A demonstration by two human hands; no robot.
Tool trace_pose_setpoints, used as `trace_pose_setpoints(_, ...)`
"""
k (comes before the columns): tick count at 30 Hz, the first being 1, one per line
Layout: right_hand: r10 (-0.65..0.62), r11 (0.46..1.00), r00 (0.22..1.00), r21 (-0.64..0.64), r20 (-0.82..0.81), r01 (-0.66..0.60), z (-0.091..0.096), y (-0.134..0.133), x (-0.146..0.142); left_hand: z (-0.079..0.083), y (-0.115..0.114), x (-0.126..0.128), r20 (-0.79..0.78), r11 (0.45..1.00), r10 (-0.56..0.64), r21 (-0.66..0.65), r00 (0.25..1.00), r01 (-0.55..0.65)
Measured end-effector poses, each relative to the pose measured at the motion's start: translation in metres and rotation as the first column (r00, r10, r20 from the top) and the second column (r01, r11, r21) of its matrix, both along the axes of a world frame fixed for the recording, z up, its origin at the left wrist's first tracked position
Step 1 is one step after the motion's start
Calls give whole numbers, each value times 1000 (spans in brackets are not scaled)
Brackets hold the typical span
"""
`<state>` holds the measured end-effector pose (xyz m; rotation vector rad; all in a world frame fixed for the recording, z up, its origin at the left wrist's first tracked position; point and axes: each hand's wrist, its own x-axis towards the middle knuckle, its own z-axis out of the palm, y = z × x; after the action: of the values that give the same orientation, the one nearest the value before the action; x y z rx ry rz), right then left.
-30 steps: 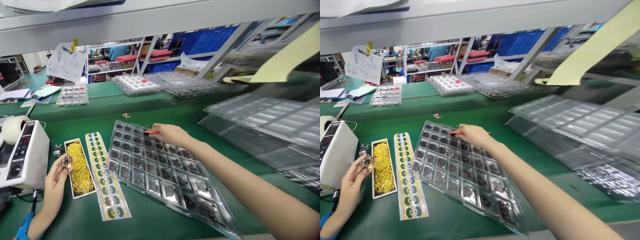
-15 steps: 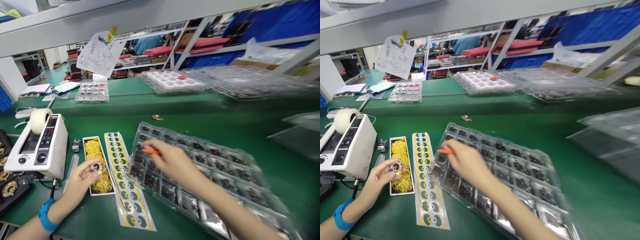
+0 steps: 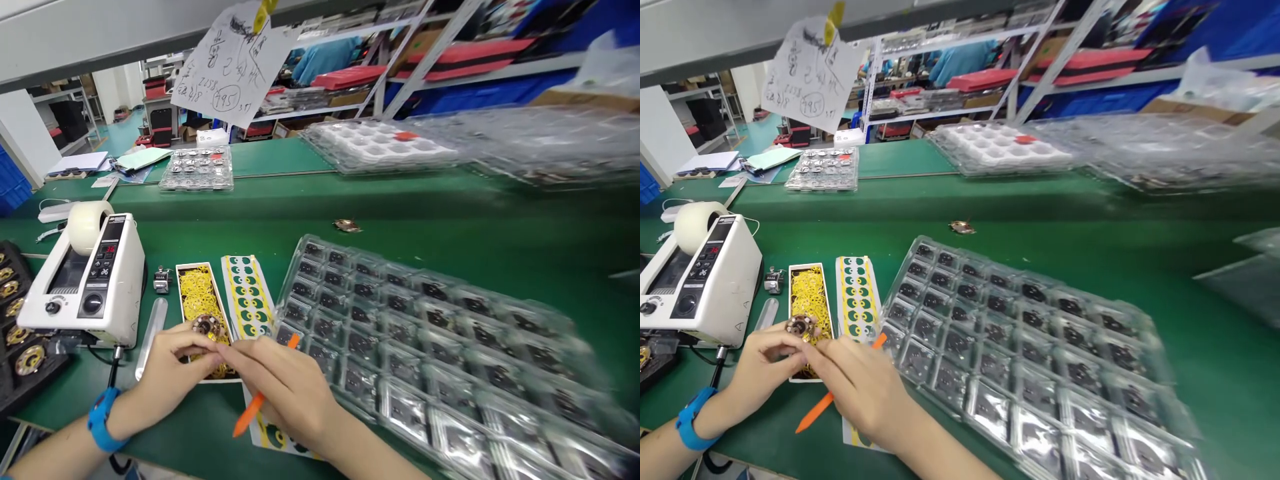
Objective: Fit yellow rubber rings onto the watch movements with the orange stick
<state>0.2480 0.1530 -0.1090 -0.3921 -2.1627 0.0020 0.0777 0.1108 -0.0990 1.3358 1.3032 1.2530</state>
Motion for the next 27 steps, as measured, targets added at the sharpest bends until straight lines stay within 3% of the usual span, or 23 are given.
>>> trace_pose_setpoints(3,24,996,997,-80,-67,-29,2,-4,0,2,-3,-2,-145,979,-1,201,989,30)
trace_pose_setpoints(6,32,953,981,-289,-193,-88,6,-7,0,4,-6,-4,-235,912,40,405,971,60)
trace_pose_setpoints(9,70,930,972,-338,-226,-146,9,-8,1,5,-9,-8,-328,841,79,529,941,114)
trace_pose_setpoints(13,74,942,981,-309,-181,-129,11,-8,4,5,-10,-12,-395,807,61,559,917,188)
trace_pose_setpoints(22,76,952,989,-284,-131,-110,8,-9,4,7,-10,-9,-414,800,50,561,909,211)
trace_pose_setpoints(27,48,986,997,-156,-62,-57,5,-10,2,7,-9,-7,-412,810,47,548,910,206)
